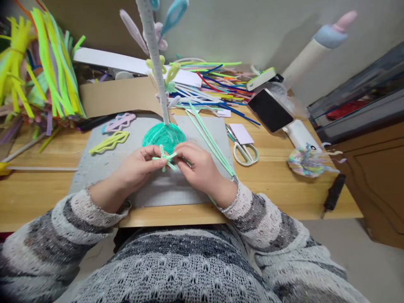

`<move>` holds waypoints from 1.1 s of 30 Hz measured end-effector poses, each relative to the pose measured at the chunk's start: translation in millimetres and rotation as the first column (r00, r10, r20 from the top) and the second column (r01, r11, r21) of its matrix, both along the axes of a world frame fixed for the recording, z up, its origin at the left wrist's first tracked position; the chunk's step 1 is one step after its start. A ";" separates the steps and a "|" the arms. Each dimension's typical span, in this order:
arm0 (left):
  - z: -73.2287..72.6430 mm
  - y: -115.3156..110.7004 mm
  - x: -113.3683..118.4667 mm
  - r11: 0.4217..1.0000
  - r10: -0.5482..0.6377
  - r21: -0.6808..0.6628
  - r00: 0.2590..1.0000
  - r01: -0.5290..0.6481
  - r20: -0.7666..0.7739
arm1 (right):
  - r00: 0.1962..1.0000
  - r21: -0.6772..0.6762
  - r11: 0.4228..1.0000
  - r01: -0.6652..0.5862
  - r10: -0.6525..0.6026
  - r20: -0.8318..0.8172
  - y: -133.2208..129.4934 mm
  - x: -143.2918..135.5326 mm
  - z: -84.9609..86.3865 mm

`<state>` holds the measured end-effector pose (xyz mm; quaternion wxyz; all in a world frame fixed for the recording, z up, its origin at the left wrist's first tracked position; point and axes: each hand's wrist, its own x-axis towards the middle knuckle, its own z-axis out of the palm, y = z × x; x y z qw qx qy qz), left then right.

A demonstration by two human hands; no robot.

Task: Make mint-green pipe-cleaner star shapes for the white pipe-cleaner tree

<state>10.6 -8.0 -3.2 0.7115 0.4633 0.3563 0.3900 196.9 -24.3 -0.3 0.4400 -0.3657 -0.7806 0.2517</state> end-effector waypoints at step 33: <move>3.1 -7.0 7.1 0.988 0.034 -0.149 0.998 -0.027 0.050 | 0.941 -0.360 0.926 -0.113 -0.016 -0.337 -4.4 -4.9 -10.9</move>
